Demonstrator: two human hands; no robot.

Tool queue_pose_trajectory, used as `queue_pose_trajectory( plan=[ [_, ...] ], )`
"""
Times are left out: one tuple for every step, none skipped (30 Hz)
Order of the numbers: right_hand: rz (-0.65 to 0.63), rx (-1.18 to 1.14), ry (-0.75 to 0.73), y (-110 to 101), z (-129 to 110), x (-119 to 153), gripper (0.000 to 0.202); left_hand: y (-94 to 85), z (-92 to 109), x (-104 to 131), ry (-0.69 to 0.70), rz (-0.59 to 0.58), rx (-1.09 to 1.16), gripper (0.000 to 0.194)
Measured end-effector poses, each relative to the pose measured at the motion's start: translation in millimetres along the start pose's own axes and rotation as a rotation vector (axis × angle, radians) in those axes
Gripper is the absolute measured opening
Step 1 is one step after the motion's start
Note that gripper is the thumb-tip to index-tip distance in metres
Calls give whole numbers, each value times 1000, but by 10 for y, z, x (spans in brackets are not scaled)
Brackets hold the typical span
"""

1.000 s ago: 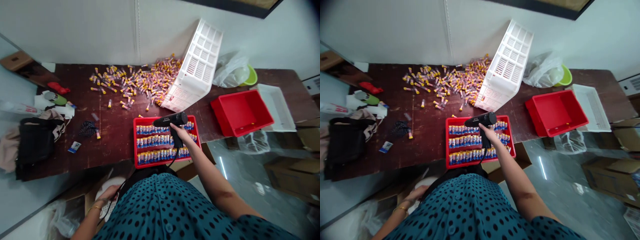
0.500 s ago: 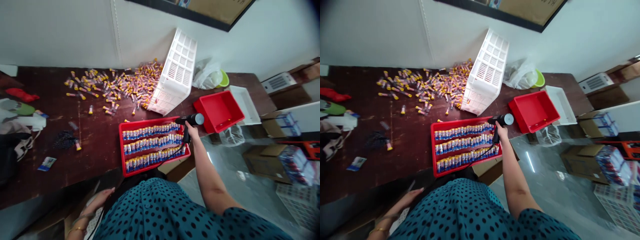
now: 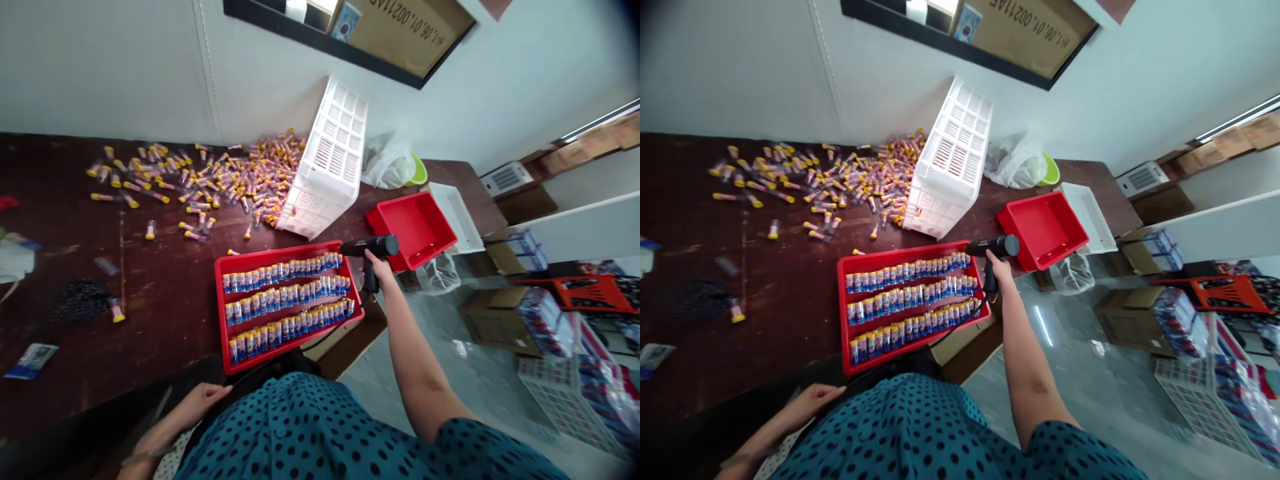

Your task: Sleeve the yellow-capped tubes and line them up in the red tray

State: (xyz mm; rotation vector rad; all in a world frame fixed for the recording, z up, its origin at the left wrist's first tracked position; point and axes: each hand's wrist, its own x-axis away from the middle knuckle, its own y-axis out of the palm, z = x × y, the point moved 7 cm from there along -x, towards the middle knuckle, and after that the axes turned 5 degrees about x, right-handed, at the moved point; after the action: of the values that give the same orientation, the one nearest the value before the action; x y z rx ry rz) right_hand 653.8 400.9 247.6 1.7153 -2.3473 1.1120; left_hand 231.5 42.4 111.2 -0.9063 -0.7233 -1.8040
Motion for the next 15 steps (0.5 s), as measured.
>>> queue_pose_trajectory(
  plan=[
    [-9,1,1,31,13,35,42,5,-19,11,1,-10,7,70],
    [-14,4,3,70,29,73,41,8,-38,21,6,-18,18,70],
    [-19,7,5,120,44,114,40,7,-56,32,11,-24,27,70],
    [-31,10,4,185,56,155,39,1,-78,42,15,-25,33,70],
    [-45,11,1,260,65,195,37,-9,-103,52,16,-21,35,70],
    [-58,11,-4,341,71,232,36,-21,-133,61,16,-17,34,70],
    [-68,11,-10,422,73,266,36,-33,-166,71,15,-11,32,70],
    [-76,11,-17,503,72,297,36,-47,-205,82,11,0,29,69],
    [-82,11,-23,580,68,324,36,-64,-248,93,4,17,26,69],
    [-94,12,-28,654,64,347,37,-82,-291,107,-3,37,23,69],
    [-112,13,-30,725,61,367,37,-99,-332,122,-7,60,23,69],
    [-134,16,-31,788,58,384,37,-112,-370,139,-10,80,25,68],
    [-151,20,-32,836,56,396,37,-119,-405,157,-14,92,29,68],
    [-156,26,-33,865,53,404,37,-119,-433,174,-17,97,34,67],
    [-151,32,-35,876,51,408,37,-117,-455,191,-18,101,38,67]
  ],
)
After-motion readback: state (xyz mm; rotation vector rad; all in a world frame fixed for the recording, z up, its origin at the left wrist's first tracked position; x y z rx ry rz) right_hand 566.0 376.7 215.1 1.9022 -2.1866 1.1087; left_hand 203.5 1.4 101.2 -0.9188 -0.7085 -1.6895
